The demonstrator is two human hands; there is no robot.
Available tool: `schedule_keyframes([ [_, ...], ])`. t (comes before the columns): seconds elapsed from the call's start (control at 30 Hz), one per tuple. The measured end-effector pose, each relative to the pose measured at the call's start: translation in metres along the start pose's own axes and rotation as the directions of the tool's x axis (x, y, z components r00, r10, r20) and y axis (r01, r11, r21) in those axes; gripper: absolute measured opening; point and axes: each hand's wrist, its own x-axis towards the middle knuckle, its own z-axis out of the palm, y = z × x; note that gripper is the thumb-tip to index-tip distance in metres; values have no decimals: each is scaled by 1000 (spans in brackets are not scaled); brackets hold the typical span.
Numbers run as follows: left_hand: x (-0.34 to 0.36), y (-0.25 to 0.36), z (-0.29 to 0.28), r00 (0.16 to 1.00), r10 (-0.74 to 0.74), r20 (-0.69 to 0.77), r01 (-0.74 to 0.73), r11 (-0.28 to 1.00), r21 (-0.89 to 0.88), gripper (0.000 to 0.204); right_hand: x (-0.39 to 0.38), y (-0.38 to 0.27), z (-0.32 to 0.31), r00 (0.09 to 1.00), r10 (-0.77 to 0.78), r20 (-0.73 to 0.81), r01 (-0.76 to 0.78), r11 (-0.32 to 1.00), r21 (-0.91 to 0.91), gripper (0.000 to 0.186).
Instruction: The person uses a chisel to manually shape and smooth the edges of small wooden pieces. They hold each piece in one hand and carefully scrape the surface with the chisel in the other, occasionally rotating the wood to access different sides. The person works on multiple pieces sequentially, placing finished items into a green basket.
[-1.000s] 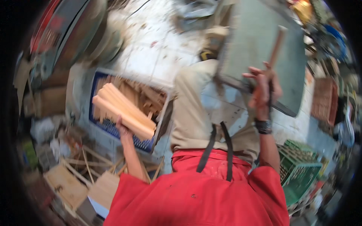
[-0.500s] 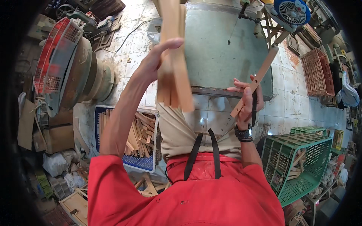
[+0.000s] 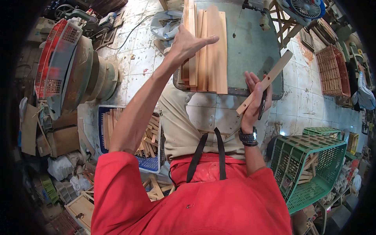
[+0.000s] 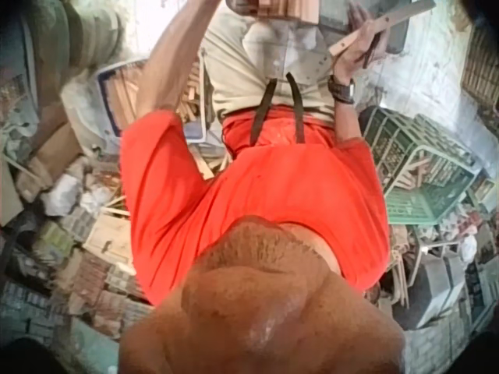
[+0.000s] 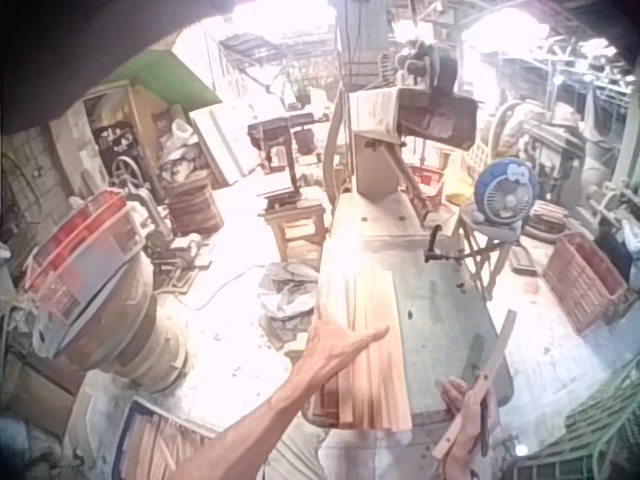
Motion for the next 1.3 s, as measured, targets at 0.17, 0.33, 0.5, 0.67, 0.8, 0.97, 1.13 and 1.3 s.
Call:
schedule_keyframes([
  [0.17,-39,-57,17,959,192,-211,-284,688,-668,56,-9,1,26,1000,22,21,-21,999,-26,45],
  [0.33,-60,-27,49,982,141,-125,-186,838,-512,81,-14,16,26,903,-282,323,406,804,-434,44],
  [0.5,-67,-41,25,965,11,-260,-161,810,-564,89,2,15,32,937,-106,332,192,952,-240,47],
  [0.67,-172,-235,17,564,-217,-796,-131,929,-347,58,28,23,-9,979,-90,184,139,951,-276,48],
  [0.8,-356,-406,43,652,-751,-99,757,651,48,57,45,37,-23,978,-64,196,121,948,-294,48],
  [0.97,-407,-442,95,575,-797,-184,815,540,209,30,42,38,-14,989,-20,149,71,937,-342,57],
  [1.13,-401,-433,92,642,-725,-250,757,551,351,22,40,37,-13,980,-79,185,108,982,-154,45],
  [1.3,-401,-424,88,630,-737,-246,760,521,388,18,34,30,-4,971,-120,208,157,972,-173,45],
])
